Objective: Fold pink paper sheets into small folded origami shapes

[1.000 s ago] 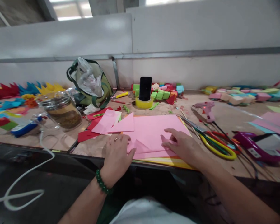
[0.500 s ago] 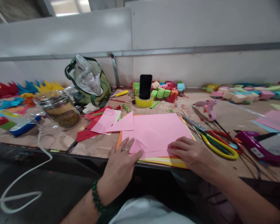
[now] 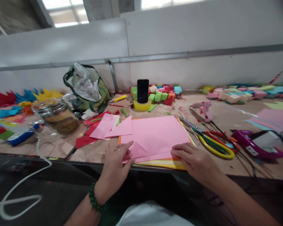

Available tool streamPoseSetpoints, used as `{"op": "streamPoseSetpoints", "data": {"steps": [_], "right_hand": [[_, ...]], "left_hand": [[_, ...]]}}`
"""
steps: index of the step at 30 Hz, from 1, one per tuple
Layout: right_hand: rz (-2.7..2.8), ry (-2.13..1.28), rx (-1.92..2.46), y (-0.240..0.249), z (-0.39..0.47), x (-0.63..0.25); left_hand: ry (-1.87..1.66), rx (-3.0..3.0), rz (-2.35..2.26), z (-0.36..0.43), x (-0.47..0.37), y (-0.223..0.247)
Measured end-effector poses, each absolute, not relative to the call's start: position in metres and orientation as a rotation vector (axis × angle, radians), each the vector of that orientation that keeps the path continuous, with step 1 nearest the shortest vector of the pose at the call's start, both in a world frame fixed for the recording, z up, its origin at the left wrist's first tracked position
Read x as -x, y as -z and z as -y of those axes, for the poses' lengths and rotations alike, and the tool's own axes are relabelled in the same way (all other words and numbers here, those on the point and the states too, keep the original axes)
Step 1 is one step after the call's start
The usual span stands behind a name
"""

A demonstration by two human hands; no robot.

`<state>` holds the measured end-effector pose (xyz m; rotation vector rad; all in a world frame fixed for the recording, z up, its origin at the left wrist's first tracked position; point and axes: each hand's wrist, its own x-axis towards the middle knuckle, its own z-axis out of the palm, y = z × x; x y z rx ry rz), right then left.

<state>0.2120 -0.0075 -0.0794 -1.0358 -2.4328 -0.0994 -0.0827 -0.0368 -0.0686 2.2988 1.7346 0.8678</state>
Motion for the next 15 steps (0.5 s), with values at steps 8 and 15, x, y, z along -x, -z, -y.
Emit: {"op": "streamPoseSetpoints", "data": {"steps": [8, 15], "right_hand": [[2.075, 0.5, 0.973, 0.04, 0.025, -0.195], [2.384, 0.401, 0.824, 0.041, 0.024, -0.187]], "left_hand": [[-1.165, -2.884, -1.375, 0.062, 0.06, 0.044], [-0.949, -3.016, -1.237, 0.065, 0.044, 0.046]]}}
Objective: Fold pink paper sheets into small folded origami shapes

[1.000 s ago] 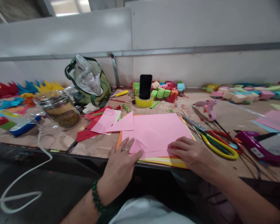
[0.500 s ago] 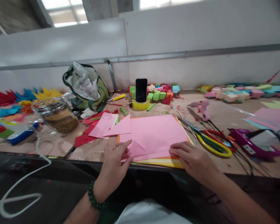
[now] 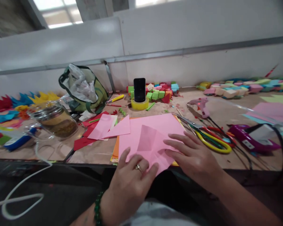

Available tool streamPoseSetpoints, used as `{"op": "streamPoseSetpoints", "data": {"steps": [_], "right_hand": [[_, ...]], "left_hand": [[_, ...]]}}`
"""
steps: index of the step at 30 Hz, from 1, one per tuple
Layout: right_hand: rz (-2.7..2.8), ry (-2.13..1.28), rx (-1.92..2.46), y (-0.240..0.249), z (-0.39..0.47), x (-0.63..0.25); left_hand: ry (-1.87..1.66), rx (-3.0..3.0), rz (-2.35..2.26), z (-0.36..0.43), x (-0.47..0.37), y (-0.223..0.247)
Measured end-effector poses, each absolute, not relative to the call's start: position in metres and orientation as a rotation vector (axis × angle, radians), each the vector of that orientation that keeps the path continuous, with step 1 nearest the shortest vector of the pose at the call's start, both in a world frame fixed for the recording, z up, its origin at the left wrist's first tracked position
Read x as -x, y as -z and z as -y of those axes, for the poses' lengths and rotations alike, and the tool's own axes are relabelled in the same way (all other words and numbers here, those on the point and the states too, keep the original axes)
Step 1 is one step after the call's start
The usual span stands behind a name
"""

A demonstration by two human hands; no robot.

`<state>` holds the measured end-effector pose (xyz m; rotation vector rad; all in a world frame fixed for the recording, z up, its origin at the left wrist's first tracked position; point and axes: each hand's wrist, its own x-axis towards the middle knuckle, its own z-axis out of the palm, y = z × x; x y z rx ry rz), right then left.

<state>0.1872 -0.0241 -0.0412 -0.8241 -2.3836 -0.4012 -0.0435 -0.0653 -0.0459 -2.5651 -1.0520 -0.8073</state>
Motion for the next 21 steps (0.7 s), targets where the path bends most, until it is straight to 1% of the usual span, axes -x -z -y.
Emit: {"op": "streamPoseSetpoints", "data": {"steps": [5, 9, 11, 14, 18, 21], "right_hand": [[2.376, 0.188, 0.84, 0.071, 0.014, -0.194], [2.378, -0.047, 0.939, 0.077, 0.014, -0.194], [2.391, -0.108, 0.922, 0.074, 0.012, -0.193], [2.4, -0.21, 0.932, 0.068, 0.003, -0.197], [2.373, -0.455, 1.197, 0.061, -0.013, -0.207], [2.366, -0.579, 1.307, 0.053, -0.019, -0.211]], "left_hand": [[0.615, 2.715, 1.277, 0.045, 0.059, 0.049], [0.533, 2.828, 1.454, 0.035, 0.064, 0.052], [0.583, 2.863, 1.558, 0.032, 0.064, 0.055], [0.746, 2.892, 1.697, 0.028, 0.065, 0.059], [0.954, 2.931, 1.8, 0.023, 0.068, 0.062], [0.986, 2.922, 1.809, 0.022, 0.07, 0.065]]}}
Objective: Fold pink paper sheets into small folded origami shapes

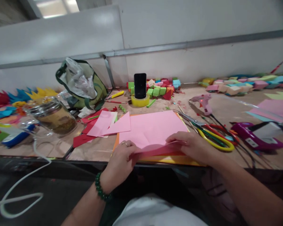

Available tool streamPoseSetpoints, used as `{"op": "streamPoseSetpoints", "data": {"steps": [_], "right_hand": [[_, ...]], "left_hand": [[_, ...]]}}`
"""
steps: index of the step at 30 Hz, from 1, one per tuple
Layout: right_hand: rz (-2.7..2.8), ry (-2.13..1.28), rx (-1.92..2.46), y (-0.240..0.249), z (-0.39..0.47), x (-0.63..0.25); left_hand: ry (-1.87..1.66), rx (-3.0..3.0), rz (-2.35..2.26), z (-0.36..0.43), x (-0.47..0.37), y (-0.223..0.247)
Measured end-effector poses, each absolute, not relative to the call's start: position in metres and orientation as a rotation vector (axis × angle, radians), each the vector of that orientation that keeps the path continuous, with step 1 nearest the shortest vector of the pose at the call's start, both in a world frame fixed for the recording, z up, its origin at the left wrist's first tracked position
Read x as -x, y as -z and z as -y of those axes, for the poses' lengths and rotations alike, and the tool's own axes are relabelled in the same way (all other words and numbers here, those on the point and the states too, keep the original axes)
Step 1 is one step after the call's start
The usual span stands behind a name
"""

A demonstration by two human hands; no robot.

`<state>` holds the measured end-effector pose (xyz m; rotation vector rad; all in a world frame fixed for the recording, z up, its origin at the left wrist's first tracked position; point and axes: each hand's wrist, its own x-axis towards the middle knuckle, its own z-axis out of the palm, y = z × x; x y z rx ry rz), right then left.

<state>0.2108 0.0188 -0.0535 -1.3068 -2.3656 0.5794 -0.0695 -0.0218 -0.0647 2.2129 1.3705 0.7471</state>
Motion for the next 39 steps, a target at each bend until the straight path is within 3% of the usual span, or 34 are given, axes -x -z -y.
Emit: {"op": "streamPoseSetpoints", "data": {"steps": [4, 11, 26, 34, 39], "right_hand": [[2.473, -0.567, 1.236, 0.039, -0.01, -0.202], [2.48, -0.151, 0.975, 0.05, 0.008, -0.188], [2.381, -0.21, 1.01, 0.065, 0.007, -0.203], [2.181, -0.309, 1.445, 0.062, -0.006, -0.203], [2.137, -0.316, 1.479, 0.064, -0.006, -0.2]], "left_hand": [[-0.766, -2.467, -1.438, 0.026, 0.067, 0.064], [-0.588, -2.748, -1.404, 0.035, 0.058, 0.059], [-0.56, -2.613, -1.51, 0.029, 0.067, 0.061], [-0.469, -2.356, -1.672, 0.008, 0.07, 0.053], [-0.367, -2.446, -1.831, 0.004, 0.063, 0.054]]}}
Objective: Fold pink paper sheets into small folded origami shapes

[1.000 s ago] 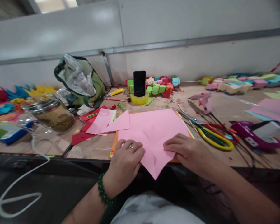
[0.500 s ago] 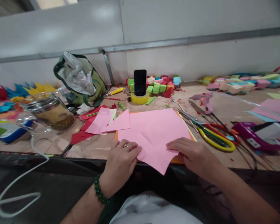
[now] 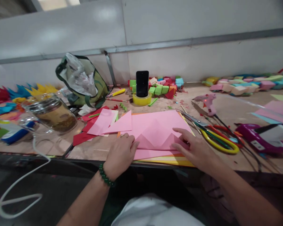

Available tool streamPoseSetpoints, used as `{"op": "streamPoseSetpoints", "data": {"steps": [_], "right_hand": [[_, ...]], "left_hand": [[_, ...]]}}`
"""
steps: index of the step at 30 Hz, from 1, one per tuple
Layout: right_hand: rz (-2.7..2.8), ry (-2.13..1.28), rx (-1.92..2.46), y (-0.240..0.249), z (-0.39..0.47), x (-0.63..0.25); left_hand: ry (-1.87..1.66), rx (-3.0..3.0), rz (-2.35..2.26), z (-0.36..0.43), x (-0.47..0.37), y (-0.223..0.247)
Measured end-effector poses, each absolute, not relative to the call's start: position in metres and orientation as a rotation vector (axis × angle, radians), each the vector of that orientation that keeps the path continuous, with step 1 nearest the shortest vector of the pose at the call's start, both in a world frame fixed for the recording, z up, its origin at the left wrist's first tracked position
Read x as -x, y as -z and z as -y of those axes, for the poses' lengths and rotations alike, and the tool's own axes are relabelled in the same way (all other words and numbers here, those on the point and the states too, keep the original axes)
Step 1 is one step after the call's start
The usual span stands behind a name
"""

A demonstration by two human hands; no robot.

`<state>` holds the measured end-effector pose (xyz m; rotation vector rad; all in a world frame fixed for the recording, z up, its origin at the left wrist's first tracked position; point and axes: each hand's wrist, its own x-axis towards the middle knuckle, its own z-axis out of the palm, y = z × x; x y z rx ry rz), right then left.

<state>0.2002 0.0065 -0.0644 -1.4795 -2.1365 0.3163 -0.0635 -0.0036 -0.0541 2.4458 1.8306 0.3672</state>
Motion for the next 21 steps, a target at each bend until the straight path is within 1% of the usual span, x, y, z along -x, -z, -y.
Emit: {"op": "streamPoseSetpoints", "data": {"steps": [7, 9, 11, 13, 15, 18, 21], "right_hand": [[2.118, -0.333, 1.5, 0.069, -0.007, -0.203], [2.108, -0.249, 1.564, 0.07, -0.006, -0.201], [2.111, -0.076, 1.557, 0.07, -0.004, -0.198], [2.169, 0.132, 1.41, 0.07, -0.002, -0.193], [2.311, 0.239, 1.18, 0.069, -0.001, -0.188], [2.543, 0.163, 0.889, 0.068, -0.001, -0.183], [2.612, 0.114, 0.819, 0.067, -0.001, -0.187]], "left_hand": [[-0.283, -2.524, -1.91, -0.003, 0.059, 0.058], [-0.287, -2.531, -1.95, -0.003, 0.058, 0.057], [-0.347, -2.574, -2.011, 0.002, 0.054, 0.056], [-0.404, -2.675, -1.951, 0.011, 0.045, 0.056], [-0.387, -2.784, -1.716, 0.021, 0.035, 0.056], [-0.322, -2.793, -1.507, 0.031, 0.023, 0.057], [-0.296, -2.743, -1.538, 0.034, 0.026, 0.058]]}}
